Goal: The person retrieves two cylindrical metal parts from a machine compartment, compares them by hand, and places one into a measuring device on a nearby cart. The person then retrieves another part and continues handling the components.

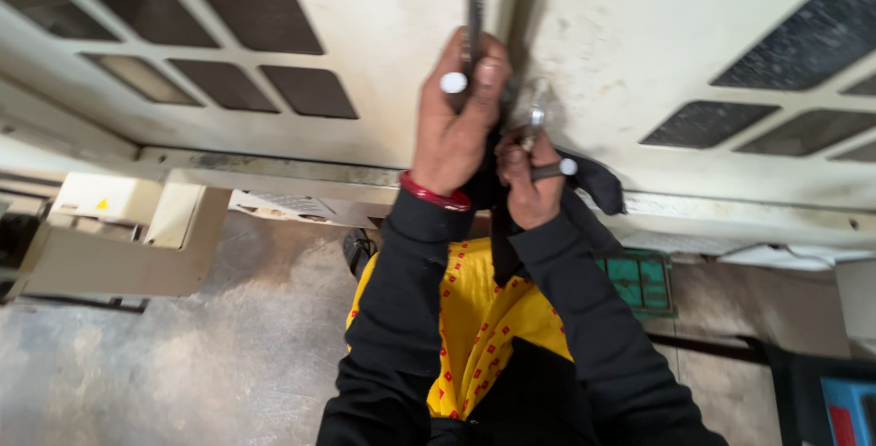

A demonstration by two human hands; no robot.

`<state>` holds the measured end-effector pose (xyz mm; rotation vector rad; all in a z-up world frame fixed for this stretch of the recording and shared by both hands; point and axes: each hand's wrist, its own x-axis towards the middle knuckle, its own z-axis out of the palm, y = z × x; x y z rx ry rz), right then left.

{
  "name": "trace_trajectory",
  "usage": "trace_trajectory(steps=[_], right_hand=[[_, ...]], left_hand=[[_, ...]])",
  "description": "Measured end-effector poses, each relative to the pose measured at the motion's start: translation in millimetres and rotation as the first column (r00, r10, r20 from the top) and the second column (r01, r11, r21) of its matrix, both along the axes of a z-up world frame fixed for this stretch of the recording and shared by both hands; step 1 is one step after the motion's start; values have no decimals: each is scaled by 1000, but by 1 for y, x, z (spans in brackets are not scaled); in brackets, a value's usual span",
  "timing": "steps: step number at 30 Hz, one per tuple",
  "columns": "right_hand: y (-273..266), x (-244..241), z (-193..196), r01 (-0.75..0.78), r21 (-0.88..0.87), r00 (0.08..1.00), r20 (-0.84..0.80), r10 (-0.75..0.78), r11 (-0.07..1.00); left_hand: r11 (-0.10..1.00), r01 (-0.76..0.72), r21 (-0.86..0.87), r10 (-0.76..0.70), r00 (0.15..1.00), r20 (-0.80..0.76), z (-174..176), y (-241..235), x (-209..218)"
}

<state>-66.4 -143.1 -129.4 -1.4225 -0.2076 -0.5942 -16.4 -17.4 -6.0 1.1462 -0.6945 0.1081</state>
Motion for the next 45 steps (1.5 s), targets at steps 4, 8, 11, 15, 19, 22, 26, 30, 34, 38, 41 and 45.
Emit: trace_trajectory(steps=[4,8,11,15,19,22,26,30,34,38,41,45], right_hand=[[-2,-4,11,33,-80,999,-26,-35,996],[-3,-5,20,39,-126,999,-30,-43,991],[-3,-5,23,36,-140,999,-29,-40,990],[-4,-5,22,30,-141,999,-34,-35,990],[-5,-4,21,23,-138,999,-24,-26,990],[-5,-4,21,9,-124,1000,-19,-12,992],[-6,-5,20,2,-128,1000,-18,-4,992],[-6,-3,20,1,-129,1000,-15,-3,992],[-6,-4,20,-6,-119,1000,-29,3,993],[-8,-7,22,14,-146,999,-48,-21,989],[-9,-7,24,13,-162,999,-36,-19,987],[-11,-6,25,-21,-142,999,-36,16,990]], left_hand=[[997,69,-26,-70,997,-39,3,-1,0],[998,65,-23,-66,997,-51,4,-2,-3],[999,50,-9,-50,997,-52,3,-1,-3],[998,60,-34,-61,998,-35,2,-2,-1],[998,58,-22,-59,998,-29,2,-2,-1],[999,50,-3,-50,998,-25,1,-2,0],[999,47,9,-47,999,-24,0,-2,0],[999,51,12,-51,998,-32,-1,-1,0],[999,39,17,-39,999,-10,-5,-2,1],[999,36,4,-36,999,10,-8,-4,5],[1000,24,3,-24,999,21,-8,-5,5],[1000,20,-7,-20,1000,15,-9,-5,3]])
